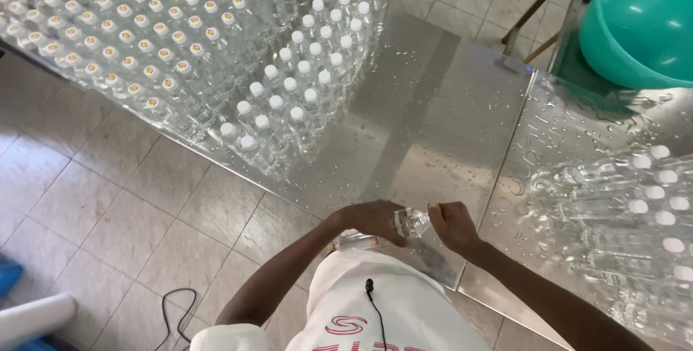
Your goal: The person repeatedly picks up clear plastic bottles from a metal table, screws white caps onto them by hand, and places the capped bottles into a large stack on the left side of the table.
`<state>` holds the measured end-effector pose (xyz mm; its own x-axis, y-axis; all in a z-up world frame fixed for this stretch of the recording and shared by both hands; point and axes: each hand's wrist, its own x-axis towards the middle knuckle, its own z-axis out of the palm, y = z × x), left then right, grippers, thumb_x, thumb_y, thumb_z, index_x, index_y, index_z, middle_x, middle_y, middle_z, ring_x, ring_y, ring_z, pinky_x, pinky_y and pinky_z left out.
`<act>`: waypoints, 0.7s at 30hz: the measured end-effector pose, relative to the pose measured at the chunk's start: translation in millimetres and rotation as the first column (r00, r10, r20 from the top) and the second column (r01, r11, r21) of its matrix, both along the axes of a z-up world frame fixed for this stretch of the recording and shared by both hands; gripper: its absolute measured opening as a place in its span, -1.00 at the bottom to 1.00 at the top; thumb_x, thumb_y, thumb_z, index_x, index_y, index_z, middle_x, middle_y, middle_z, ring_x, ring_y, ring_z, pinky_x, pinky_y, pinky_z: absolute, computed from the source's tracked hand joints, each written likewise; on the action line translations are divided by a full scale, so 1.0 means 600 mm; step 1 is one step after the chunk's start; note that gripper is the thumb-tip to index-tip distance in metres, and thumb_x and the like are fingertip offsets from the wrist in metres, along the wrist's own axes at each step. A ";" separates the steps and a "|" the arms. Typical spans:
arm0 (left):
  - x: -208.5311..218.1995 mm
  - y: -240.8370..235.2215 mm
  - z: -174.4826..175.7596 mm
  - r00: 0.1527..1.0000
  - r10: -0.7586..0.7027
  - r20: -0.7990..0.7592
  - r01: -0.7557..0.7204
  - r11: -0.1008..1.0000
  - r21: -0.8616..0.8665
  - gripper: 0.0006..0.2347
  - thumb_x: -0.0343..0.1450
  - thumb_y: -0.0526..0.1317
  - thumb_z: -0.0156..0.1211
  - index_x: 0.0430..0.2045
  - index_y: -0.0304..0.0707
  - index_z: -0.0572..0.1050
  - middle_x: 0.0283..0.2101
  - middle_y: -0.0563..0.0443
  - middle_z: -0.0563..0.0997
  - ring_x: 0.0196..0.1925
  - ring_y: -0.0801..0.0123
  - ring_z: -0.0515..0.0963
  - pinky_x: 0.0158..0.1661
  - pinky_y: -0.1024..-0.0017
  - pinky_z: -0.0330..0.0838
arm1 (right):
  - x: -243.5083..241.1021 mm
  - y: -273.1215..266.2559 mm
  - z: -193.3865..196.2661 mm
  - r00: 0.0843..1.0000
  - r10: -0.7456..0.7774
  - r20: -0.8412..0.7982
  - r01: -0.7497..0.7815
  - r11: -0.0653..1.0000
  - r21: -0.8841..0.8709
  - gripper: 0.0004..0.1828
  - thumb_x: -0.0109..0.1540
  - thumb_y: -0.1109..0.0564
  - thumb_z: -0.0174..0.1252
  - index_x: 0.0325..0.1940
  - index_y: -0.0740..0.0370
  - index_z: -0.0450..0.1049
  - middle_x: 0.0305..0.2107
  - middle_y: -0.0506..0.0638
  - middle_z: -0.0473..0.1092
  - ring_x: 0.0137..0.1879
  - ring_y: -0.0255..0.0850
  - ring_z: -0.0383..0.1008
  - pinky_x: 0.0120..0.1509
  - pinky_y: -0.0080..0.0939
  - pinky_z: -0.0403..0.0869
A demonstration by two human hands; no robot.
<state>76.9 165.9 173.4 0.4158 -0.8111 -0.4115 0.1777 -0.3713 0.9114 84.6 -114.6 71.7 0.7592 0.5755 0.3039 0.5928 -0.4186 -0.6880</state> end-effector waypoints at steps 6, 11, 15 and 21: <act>-0.048 -0.040 -0.236 0.604 -0.098 0.791 -0.440 0.787 0.433 -0.40 0.32 0.08 0.45 0.11 -0.33 0.40 -0.31 -0.20 0.62 -0.27 -0.08 0.75 -0.32 0.04 0.61 | 0.018 0.059 -0.049 0.240 -0.331 -0.912 0.295 0.920 -0.257 -0.43 0.39 -0.20 -0.03 -0.69 -0.08 0.13 -0.80 -0.26 -0.07 -0.72 -0.41 -0.14 -0.61 -0.28 -0.08; -0.042 0.039 -0.300 0.089 -0.242 0.966 -0.531 0.809 0.252 -0.19 0.13 0.04 0.76 0.25 -0.10 0.39 -0.03 -0.09 0.55 0.00 0.10 0.66 0.08 0.09 0.52 | 0.004 0.106 -0.060 -0.180 -0.217 -0.960 0.308 0.914 -0.264 -0.39 0.42 -0.41 0.02 -0.52 0.00 0.19 -0.71 -0.25 -0.02 -0.66 -0.38 -0.10 -0.57 -0.25 -0.06; -0.029 0.101 -0.348 0.286 0.312 0.906 -0.593 0.801 -0.088 -0.23 0.20 -0.04 0.70 0.31 -0.20 0.41 0.02 -0.19 0.59 0.14 -0.05 0.63 0.25 -0.04 0.42 | 0.019 0.156 0.035 0.112 -0.177 -0.978 0.212 0.966 -0.151 -0.08 0.44 -0.73 -0.35 -0.49 0.07 0.31 -0.74 -0.17 0.11 -0.69 -0.37 0.17 -0.59 -0.36 0.21; 0.000 0.190 -0.382 -0.015 0.884 0.468 -0.888 0.203 -0.413 -0.22 0.17 -0.15 0.77 0.31 -0.25 0.44 0.21 -0.25 0.58 0.31 -0.19 0.55 0.35 -0.08 0.38 | 0.005 0.159 0.059 0.322 -0.195 -0.926 0.244 0.963 -0.118 -0.20 0.54 -0.47 -0.18 -0.45 0.19 0.43 -0.71 -0.04 0.18 -0.65 -0.20 0.36 -0.56 -0.23 0.38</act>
<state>77.2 279.8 -56.0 0.9029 0.3760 0.2083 -0.0929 -0.3024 0.9486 87.6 -19.1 107.2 0.6627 0.3489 -0.6627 -0.5406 -0.3895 -0.7457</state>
